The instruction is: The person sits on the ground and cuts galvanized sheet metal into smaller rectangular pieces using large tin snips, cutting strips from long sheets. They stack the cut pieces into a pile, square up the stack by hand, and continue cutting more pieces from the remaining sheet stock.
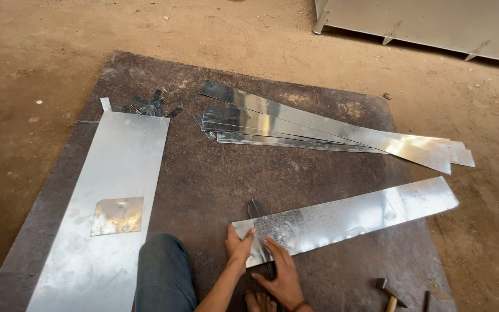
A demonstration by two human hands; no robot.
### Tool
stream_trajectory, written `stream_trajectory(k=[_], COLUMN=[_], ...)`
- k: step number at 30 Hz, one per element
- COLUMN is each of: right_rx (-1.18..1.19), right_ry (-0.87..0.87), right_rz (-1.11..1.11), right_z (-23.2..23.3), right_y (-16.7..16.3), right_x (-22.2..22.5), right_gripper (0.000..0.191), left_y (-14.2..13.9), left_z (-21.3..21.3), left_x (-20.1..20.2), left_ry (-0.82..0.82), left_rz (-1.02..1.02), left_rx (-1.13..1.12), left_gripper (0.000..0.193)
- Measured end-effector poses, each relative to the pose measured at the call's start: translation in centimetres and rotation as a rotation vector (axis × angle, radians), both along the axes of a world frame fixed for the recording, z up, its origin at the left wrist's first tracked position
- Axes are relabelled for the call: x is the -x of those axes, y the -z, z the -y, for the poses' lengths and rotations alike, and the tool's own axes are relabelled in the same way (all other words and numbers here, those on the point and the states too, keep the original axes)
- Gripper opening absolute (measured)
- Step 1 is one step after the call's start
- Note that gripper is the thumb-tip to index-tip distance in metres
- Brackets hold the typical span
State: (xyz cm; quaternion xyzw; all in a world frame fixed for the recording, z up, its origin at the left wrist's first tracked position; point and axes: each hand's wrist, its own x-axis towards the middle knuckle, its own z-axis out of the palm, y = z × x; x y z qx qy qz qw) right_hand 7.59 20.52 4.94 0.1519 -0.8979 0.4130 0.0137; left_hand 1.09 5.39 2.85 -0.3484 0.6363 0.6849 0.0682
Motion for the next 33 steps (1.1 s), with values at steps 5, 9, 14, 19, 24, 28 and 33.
stream_trajectory(k=[5, 9, 14, 19, 24, 28, 33], right_rx=[-0.278, -0.629, -0.597, -0.097, 0.225, 0.251, 0.251], right_ry=[0.436, 0.268, 0.105, 0.495, 0.488, 0.385, 0.360], right_rz=[0.224, 0.473, 0.629, 0.661, 0.961, 0.871, 0.893], right_z=[-2.2, -3.8, -6.6, -9.4, -9.1, -7.4, -7.6], right_y=[3.6, 5.2, 6.2, 7.1, 7.0, 8.1, 9.7], right_x=[-4.3, -4.9, -3.9, -5.1, -6.2, -5.7, -5.4], right_gripper=[0.095, 0.086, 0.082, 0.058, 0.043, 0.046, 0.054], left_y=[1.0, -0.9, -6.0, -8.3, -7.6, -6.4, -3.3], left_z=[-0.3, 0.0, 0.7, 2.6, 6.1, 8.1, 8.3], left_x=[0.4, 0.3, 1.5, 6.4, 10.1, 11.4, 12.6], left_ry=[0.028, 0.049, 0.140, 0.144, 0.129, 0.095, 0.052], left_rz=[0.032, 0.045, 0.018, -0.219, -0.380, -0.133, -0.413], left_rx=[-0.031, 0.008, -0.131, -0.202, -0.046, 0.028, 0.102], left_gripper=[0.043, 0.044, 0.044, 0.070, 0.034, 0.038, 0.036])
